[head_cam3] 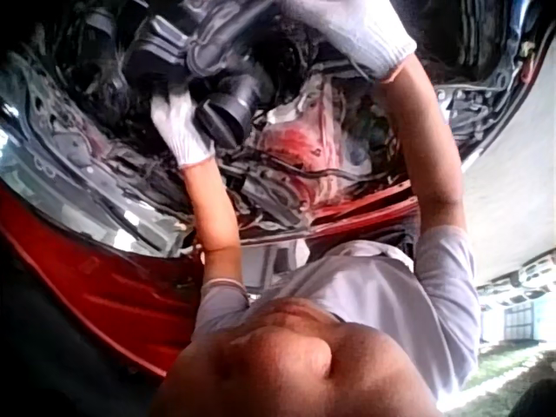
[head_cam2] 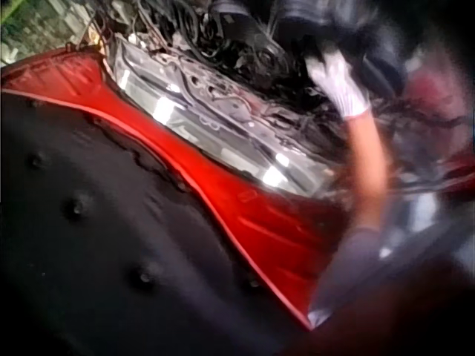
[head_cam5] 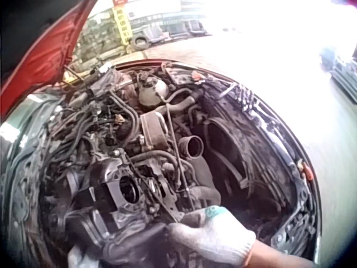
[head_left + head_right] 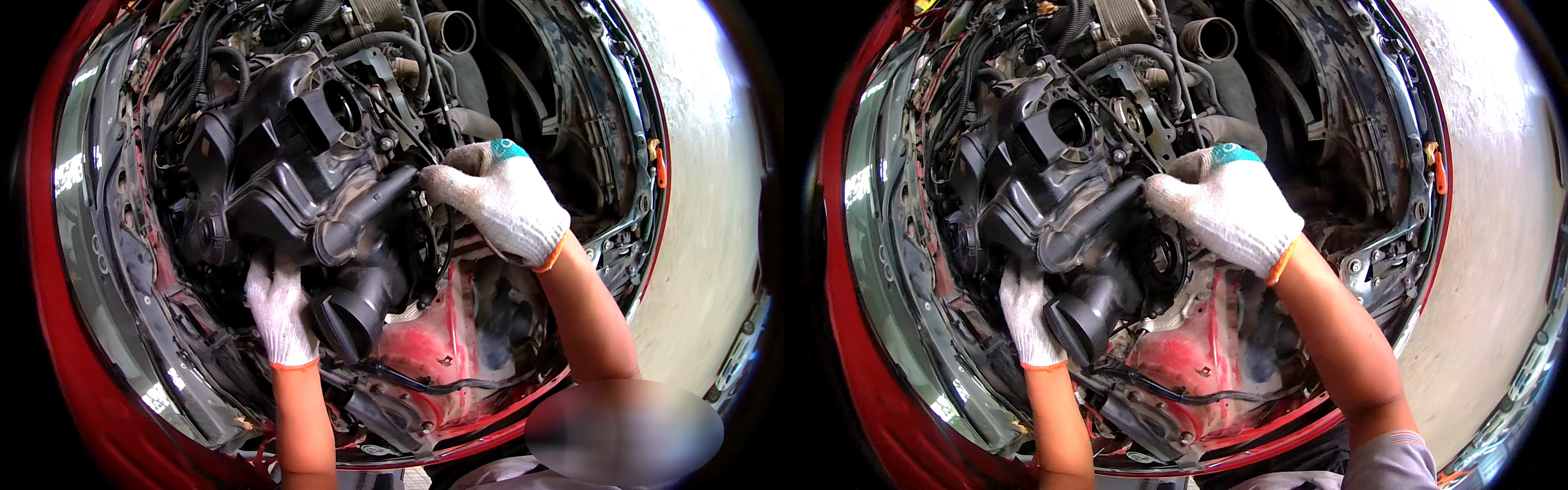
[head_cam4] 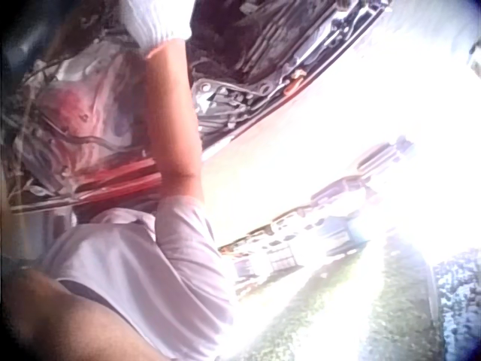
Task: The person works on a car engine with the hood open, using a wrench to tighten bolts on the cylinder head. They then retrieve a black plastic engine cover from the floor and install it onto the engine, securing it by hand.
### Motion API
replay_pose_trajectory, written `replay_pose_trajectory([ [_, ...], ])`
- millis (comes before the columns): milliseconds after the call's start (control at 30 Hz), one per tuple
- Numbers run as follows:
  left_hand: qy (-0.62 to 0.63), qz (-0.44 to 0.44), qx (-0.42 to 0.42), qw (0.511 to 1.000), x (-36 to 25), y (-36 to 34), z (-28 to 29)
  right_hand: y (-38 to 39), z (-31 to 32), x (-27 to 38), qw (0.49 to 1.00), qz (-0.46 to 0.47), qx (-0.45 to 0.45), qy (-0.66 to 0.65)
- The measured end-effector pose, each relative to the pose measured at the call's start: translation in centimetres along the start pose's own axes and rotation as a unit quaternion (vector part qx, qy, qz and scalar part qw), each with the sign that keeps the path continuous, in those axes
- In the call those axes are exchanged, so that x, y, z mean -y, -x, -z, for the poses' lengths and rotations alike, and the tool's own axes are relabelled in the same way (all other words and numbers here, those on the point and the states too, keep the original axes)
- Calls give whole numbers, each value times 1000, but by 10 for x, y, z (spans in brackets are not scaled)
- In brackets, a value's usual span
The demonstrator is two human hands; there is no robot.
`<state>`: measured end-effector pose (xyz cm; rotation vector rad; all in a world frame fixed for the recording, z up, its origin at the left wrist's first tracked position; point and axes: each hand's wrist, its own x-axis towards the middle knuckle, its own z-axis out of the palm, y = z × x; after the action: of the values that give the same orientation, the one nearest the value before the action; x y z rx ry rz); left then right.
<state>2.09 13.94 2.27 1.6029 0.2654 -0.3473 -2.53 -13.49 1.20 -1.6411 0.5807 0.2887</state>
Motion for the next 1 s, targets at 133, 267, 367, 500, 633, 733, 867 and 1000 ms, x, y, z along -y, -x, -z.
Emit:
replay_pose_trajectory([
  [133,22,3,-18,1000,2,0,-2,2,0,12,990,25,-16,137],
  [267,27,37,-37,998,0,0,-2,3,-1,8,987,36,-8,153],
  [367,14,16,-48,999,5,-3,-2,2,-3,-2,993,45,-3,107],
  [500,22,48,4,999,6,-8,-6,22,-24,-38,994,-45,8,-102],
  [633,36,42,-31,998,11,-8,-15,54,-47,-68,992,-50,-31,-110],
  [733,34,38,-7,999,9,-8,-13,64,-58,-62,977,-55,-58,-196],
  [867,34,25,-31,999,11,-8,-14,60,-50,-63,978,-73,7,-198],
  [1000,23,23,-17,999,16,-9,-10,67,-54,-61,955,-82,2,-285],
])
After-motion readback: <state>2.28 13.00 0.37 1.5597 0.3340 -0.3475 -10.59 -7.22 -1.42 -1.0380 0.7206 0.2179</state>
